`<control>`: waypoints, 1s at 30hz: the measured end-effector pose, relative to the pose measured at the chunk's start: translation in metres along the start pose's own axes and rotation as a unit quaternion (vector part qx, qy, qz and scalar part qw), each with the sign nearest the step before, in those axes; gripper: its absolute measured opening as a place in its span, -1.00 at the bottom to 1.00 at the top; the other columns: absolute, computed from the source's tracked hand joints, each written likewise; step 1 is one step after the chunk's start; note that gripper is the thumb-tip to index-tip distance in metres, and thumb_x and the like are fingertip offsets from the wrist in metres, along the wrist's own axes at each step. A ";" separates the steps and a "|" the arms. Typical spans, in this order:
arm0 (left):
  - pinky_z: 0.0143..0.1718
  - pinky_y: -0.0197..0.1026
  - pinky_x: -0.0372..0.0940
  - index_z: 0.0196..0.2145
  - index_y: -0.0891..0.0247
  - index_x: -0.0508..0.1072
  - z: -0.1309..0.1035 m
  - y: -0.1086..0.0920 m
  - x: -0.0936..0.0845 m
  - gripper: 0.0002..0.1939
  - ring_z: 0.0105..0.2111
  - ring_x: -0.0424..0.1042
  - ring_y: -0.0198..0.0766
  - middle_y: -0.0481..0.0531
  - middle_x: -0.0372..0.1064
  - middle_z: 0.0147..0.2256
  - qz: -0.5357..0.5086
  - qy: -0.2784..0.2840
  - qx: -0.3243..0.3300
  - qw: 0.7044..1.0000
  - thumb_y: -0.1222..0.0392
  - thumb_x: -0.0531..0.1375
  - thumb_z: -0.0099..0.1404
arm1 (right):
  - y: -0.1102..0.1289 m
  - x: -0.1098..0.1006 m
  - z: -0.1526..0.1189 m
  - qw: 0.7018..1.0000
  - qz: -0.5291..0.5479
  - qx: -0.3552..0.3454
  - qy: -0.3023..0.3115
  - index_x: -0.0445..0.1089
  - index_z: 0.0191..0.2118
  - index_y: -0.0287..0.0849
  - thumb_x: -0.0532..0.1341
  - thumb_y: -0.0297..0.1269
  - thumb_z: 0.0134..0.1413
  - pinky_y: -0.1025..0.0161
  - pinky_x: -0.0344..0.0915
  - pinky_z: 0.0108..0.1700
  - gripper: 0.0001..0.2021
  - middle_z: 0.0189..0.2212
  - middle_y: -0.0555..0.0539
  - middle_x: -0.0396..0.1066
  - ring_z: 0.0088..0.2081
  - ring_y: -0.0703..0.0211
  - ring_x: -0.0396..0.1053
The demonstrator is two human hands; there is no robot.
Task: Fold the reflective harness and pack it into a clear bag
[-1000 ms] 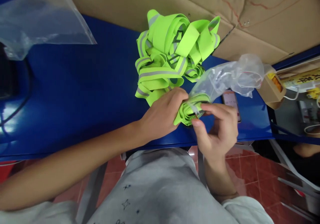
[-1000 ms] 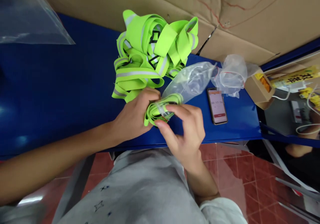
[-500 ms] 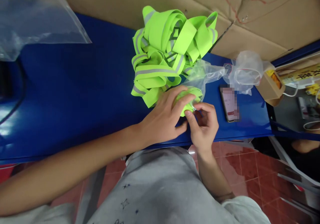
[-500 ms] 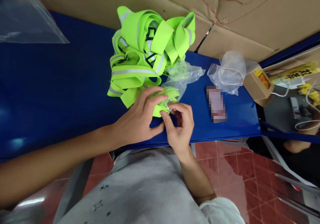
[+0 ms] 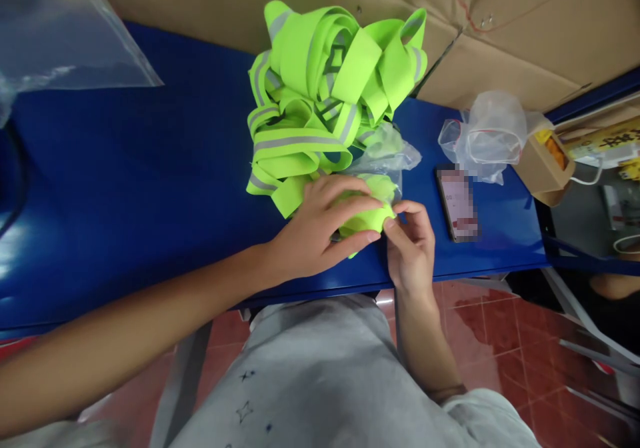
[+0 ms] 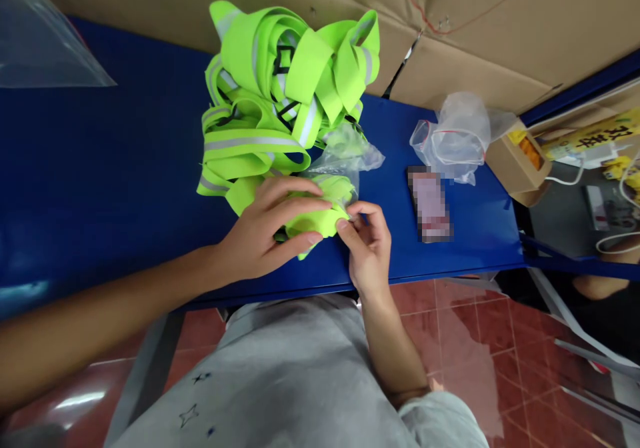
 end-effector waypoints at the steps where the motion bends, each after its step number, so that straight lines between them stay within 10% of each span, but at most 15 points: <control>1: 0.19 0.08 0.27 0.13 0.11 0.49 -0.001 0.000 0.001 -0.67 0.13 0.44 -0.05 0.15 0.46 0.13 0.008 -0.002 -0.003 1.000 -0.01 0.23 0.49 | 0.000 0.002 -0.002 1.000 -0.005 -0.001 0.004 0.39 -0.15 -0.05 0.43 -0.17 0.14 0.32 0.41 -0.20 -0.75 -0.25 0.06 0.41 -0.27 0.31 0.43; 11: 0.22 0.12 0.35 0.00 0.08 0.51 -0.004 0.001 0.006 -0.77 0.17 0.41 -0.02 0.14 0.38 0.10 0.053 -0.006 -0.028 0.998 0.22 0.27 0.39 | 0.003 -0.003 -0.001 0.994 -0.076 -0.033 0.075 0.54 -0.11 -0.07 0.49 -0.23 0.11 0.34 0.51 -0.24 -0.76 -0.39 0.09 0.50 -0.35 0.33 0.50; 18: 0.21 0.13 0.40 -0.07 0.17 0.51 -0.006 0.004 0.005 -0.79 0.16 0.42 0.00 0.20 0.34 0.09 0.059 -0.025 -0.002 0.998 0.32 0.26 0.34 | -0.002 -0.007 -0.005 0.990 -0.127 -0.028 0.051 0.57 -0.07 -0.09 0.42 -0.20 0.23 0.25 0.59 -0.14 -0.81 -0.09 -0.05 0.57 -0.20 0.23 0.62; 30: 0.17 0.23 0.42 -0.06 0.17 0.37 -0.009 -0.004 0.014 -0.78 0.20 0.40 0.13 0.30 0.30 0.20 0.120 -0.041 0.031 0.991 0.35 0.23 0.37 | 0.023 0.006 -0.022 0.938 -0.311 -0.149 0.019 0.50 -0.18 -0.10 0.27 -0.33 0.31 0.23 0.49 -0.18 -0.94 -0.30 0.02 0.54 -0.29 0.25 0.51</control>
Point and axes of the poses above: each hand's wrist, its own z-axis towards the middle knuckle, its own x-axis out of the palm, y = z × x, the point moved 8 cm from there along z, towards the middle knuckle
